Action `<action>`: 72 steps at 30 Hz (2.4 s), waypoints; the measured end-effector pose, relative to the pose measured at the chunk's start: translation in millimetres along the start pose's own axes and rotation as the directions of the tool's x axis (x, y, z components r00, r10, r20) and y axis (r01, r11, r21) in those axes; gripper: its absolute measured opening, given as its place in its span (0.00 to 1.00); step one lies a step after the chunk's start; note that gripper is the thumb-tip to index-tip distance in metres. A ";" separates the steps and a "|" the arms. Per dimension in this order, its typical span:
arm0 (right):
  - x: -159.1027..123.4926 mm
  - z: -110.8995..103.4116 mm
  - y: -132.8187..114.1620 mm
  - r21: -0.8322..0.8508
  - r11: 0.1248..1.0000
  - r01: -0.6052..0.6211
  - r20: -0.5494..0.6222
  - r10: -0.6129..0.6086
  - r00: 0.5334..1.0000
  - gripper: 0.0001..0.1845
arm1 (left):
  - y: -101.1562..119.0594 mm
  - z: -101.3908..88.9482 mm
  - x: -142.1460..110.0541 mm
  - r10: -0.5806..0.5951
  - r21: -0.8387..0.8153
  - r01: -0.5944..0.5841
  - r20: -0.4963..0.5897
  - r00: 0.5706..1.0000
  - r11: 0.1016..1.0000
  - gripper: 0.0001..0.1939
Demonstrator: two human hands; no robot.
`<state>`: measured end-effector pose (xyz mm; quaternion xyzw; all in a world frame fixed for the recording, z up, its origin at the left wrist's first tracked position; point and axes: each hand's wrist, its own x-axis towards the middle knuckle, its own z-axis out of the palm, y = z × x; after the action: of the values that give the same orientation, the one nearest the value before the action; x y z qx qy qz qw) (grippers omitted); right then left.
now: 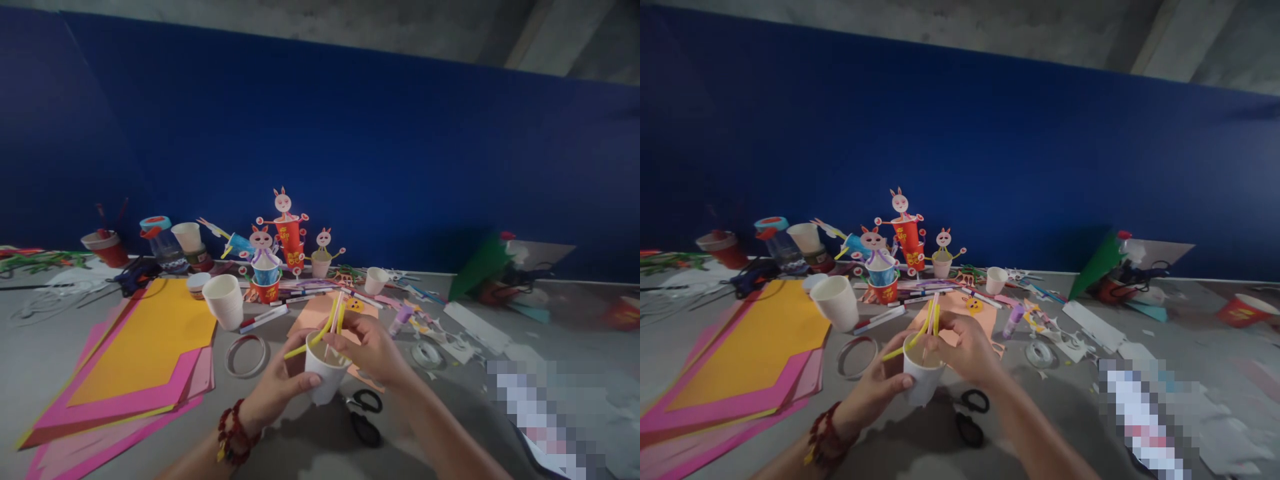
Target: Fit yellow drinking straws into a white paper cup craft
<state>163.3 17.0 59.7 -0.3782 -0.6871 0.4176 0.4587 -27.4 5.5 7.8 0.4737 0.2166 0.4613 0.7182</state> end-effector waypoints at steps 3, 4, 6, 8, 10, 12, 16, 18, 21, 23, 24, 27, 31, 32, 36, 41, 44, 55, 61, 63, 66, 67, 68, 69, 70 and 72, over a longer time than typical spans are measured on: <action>-1.7 -1.5 3.3 0.103 0.995 0.015 -0.056 -0.009 0.998 0.13 | -1.1 -3.0 -1.0 0.008 0.024 -0.007 -0.025 1.000 1.000 0.31; -2.4 -2.1 3.5 0.116 0.993 0.021 -0.079 -0.012 0.997 0.13 | -1.3 -4.0 -1.3 0.008 0.031 -0.007 -0.031 0.999 0.999 0.31; -3.6 -3.0 2.5 0.117 0.993 0.034 -0.104 -0.022 0.994 0.13 | -1.6 -5.5 -1.5 0.005 0.035 -0.004 -0.033 0.999 0.999 0.30; -3.9 -3.4 0.0 0.099 0.994 0.041 -0.099 -0.032 0.995 0.13 | -2.1 -6.4 -1.4 0.004 0.030 -0.004 -0.029 1.000 1.000 0.30; -3.3 -3.5 -2.8 0.072 0.996 0.047 -0.085 -0.041 0.996 0.14 | -2.8 -6.6 -1.4 0.004 0.031 -0.003 -0.025 1.000 1.000 0.30; -2.4 -3.5 -4.8 0.045 0.998 0.052 -0.072 -0.048 0.996 0.15 | -3.7 -6.5 -1.5 0.002 0.037 -0.001 -0.022 1.000 0.999 0.29; -1.8 -4.1 -4.3 0.045 0.998 0.048 -0.057 -0.045 0.997 0.12 | -6.2 -6.8 -1.7 0.012 0.028 -0.011 -0.026 1.000 1.000 0.28; -2.1 -4.6 -2.8 0.042 0.999 0.032 -0.049 -0.030 0.998 0.10 | -7.0 -7.3 -1.4 0.017 0.014 -0.016 -0.030 0.999 1.000 0.29; -2.8 -5.3 -1.5 0.034 0.999 0.007 -0.036 -0.005 0.999 0.10 | -7.5 -8.2 -0.7 0.011 0.004 -0.011 -0.023 1.000 1.000 0.28; -3.0 -5.8 -1.3 0.022 1.000 -0.010 -0.035 0.011 0.999 0.10 | -7.6 -8.5 -0.1 0.008 0.006 -0.008 -0.018 1.000 1.000 0.29; -2.9 -6.1 -1.3 0.011 1.000 -0.021 -0.036 0.022 0.999 0.10 | -7.8 -8.6 0.1 0.007 0.005 -0.007 -0.017 1.000 1.000 0.29; -2.1 -7.6 -0.6 -0.019 0.999 -0.040 -0.027 0.040 0.999 0.09 | -8.8 -8.3 0.6 0.009 -0.011 -0.009 -0.013 1.000 1.000 0.29; 0.5 -9.6 1.1 -0.037 0.999 0.021 0.000 -0.021 1.000 0.10 | -9.8 -8.4 1.0 0.012 -0.022 -0.012 0.003 1.000 1.000 0.29; 1.1 -9.7 1.3 -0.037 0.999 0.033 -0.002 -0.033 0.999 0.10 | -9.9 -8.9 1.0 0.014 -0.024 -0.014 0.005 1.000 1.000 0.29; 1.7 -8.6 1.3 -0.029 1.000 0.005 -0.003 -0.005 1.000 0.10 | -10.5 -12.0 0.5 0.008 -0.037 -0.008 -0.004 1.000 0.999 0.29; 1.8 -5.6 0.6 -0.007 1.000 -0.025 -0.034 0.025 0.999 0.10 | -10.4 -13.4 -0.1 0.007 -0.026 -0.007 -0.006 1.000 1.000 0.31; 4.0 -3.0 0.3 -0.007 1.000 -0.023 -0.059 0.022 0.998 0.10 | -10.1 -12.7 0.0 0.000 -0.020 0.000 0.001 1.000 1.000 0.31; 6.0 2.6 0.2 -0.063 0.997 -0.037 0.025 0.039 0.999 0.09 | -12.4 -13.6 1.5 0.024 -0.013 -0.023 0.088 0.996 1.000 0.30; 4.8 2.1 4.8 -0.051 0.999 -0.016 0.037 0.018 0.999 0.08 | -13.4 -14.4 1.2 0.020 -0.014 -0.019 0.096 0.995 1.000 0.29; 4.8 2.4 5.7 -0.036 0.999 -0.034 0.041 0.036 0.999 0.09 | -13.1 -14.4 0.4 0.016 -0.019 -0.014 0.079 0.997 1.000 0.29; 4.2 1.1 5.7 0.022 0.997 -0.077 0.046 0.076 0.996 0.14 | -12.0 -14.0 -0.5 0.003 -0.035 -0.002 0.042 0.999 0.999 0.28; 3.5 -0.1 5.4 0.044 0.996 -0.083 0.042 0.081 0.996 0.17 | -11.6 -13.9 -0.6 -0.002 -0.043 0.003 0.032 0.999 0.999 0.28; 2.5 -1.9 5.1 0.060 0.995 -0.081 0.038 0.079 0.996 0.19 | -11.1 -13.8 -0.6 -0.007 -0.050 0.008 0.026 1.000 0.999 0.28; 1.2 -4.0 5.1 0.065 0.995 -0.073 0.036 0.071 0.997 0.21 | -10.8 -13.9 -0.4 -0.011 -0.056 0.012 0.020 1.000 0.998 0.28; -0.4 -6.2 5.3 0.059 0.996 -0.061 0.037 0.059 0.998 0.24 | -10.5 -14.2 0.0 -0.014 -0.058 0.015 0.013 1.000 0.998 0.29; -4.3 -10.2 7.5 0.024 0.999 -0.038 0.064 0.036 0.997 0.30 | -10.7 -15.0 1.0 -0.013 -0.054 0.013 -0.006 1.000 0.998 0.32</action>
<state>175.3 18.1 53.8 -0.3715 -0.6889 0.4466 0.4335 -33.3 12.2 -8.3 0.4513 0.2093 0.4638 0.7331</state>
